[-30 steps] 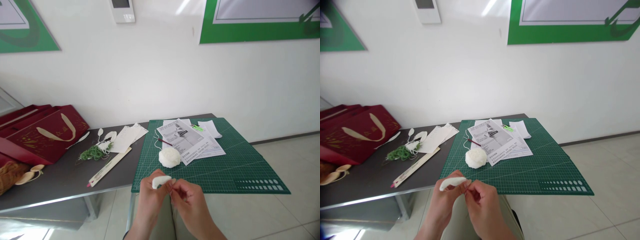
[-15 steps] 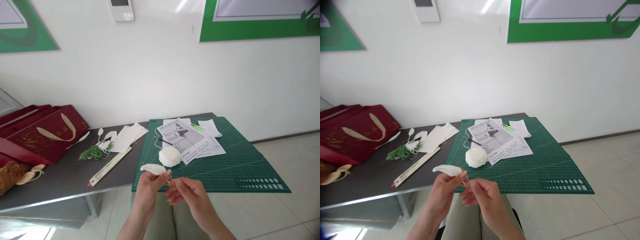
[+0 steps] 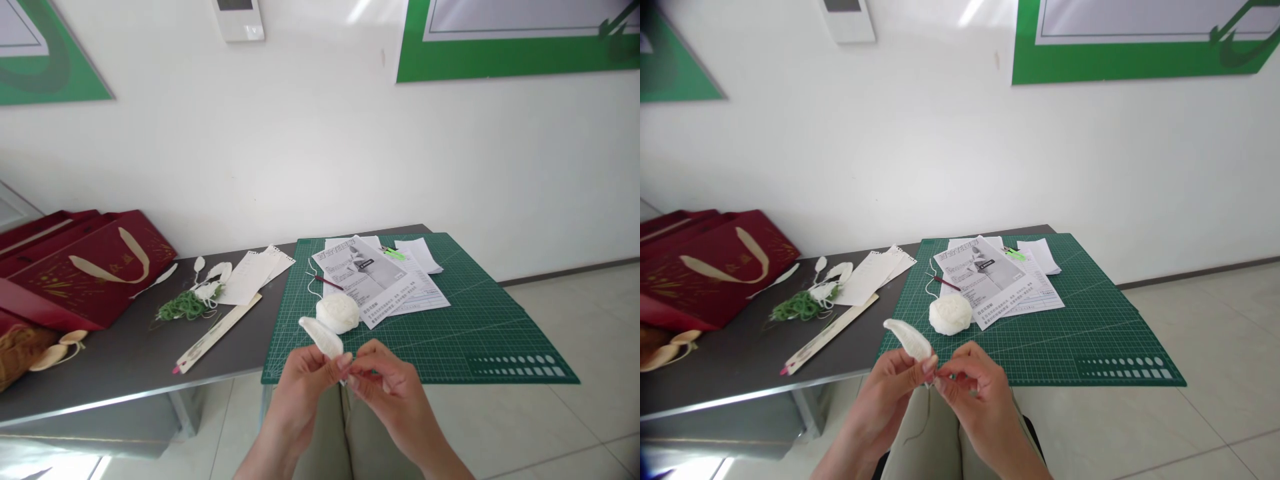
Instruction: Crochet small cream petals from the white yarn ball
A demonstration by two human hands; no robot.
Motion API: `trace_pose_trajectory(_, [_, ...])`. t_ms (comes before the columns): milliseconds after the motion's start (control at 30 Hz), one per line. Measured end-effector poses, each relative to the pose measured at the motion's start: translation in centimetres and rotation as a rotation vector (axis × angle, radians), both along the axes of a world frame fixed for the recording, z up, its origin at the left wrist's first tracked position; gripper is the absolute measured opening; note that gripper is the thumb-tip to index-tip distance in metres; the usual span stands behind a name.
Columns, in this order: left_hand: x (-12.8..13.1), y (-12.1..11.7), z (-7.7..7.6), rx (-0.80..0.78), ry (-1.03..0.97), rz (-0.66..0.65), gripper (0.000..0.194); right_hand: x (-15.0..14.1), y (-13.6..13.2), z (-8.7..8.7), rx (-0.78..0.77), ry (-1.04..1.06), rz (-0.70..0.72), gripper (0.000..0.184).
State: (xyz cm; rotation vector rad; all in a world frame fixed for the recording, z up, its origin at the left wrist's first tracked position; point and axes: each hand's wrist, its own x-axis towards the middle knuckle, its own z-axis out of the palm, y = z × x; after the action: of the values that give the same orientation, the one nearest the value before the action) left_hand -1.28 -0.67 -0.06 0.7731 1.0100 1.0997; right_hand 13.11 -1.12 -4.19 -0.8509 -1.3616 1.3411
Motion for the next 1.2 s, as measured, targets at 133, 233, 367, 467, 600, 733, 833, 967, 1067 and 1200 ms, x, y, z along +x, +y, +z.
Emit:
trace_pose_trajectory(133, [-0.1,0.1,-0.2,0.002,0.025,-0.026,0.026,0.1,-0.1,0.2,0.041,-0.077,-0.026,0.013])
trace_pose_trajectory(233, [-0.1,0.1,-0.5,0.011,0.042,-0.028,0.024,0.0,-0.3,0.4,0.092,-0.110,-0.076,0.013])
trace_pose_trajectory(367, [-0.4,-0.1,-0.7,-0.004,0.044,-0.065,0.023,0.0,-0.1,0.4,0.103,-0.139,-0.103,0.016])
trace_pose_trajectory(467, [-0.6,-0.3,-0.6,0.001,0.045,-0.064,0.021,0.0,0.1,0.5,0.114,-0.166,-0.099,0.017])
trace_pose_trajectory(600, [-1.0,-0.3,-0.5,0.028,0.093,-0.030,0.017,-0.2,0.0,0.7,0.115,-0.186,-0.057,0.017])
trace_pose_trajectory(733, [-1.2,-0.1,-0.7,0.038,0.174,-0.012,0.018,-0.2,0.1,0.7,0.162,-0.282,-0.133,0.016])
trace_pose_trajectory(833, [-1.4,0.0,-0.9,0.054,0.247,-0.025,0.022,-0.1,0.2,0.8,0.229,-0.339,-0.161,0.015])
trace_pose_trajectory(967, [-1.6,0.2,-0.9,0.085,0.361,-0.050,0.027,0.0,0.1,1.1,0.343,-0.412,-0.187,0.014])
trace_pose_trajectory(1067, [-1.8,0.2,-1.0,0.124,0.497,-0.018,0.029,0.1,-0.2,1.1,0.390,-0.452,-0.182,0.013])
trace_pose_trajectory(1200, [-1.9,-0.4,-1.2,0.204,0.739,0.118,0.025,0.2,-0.6,1.2,0.390,-0.552,-0.196,0.018])
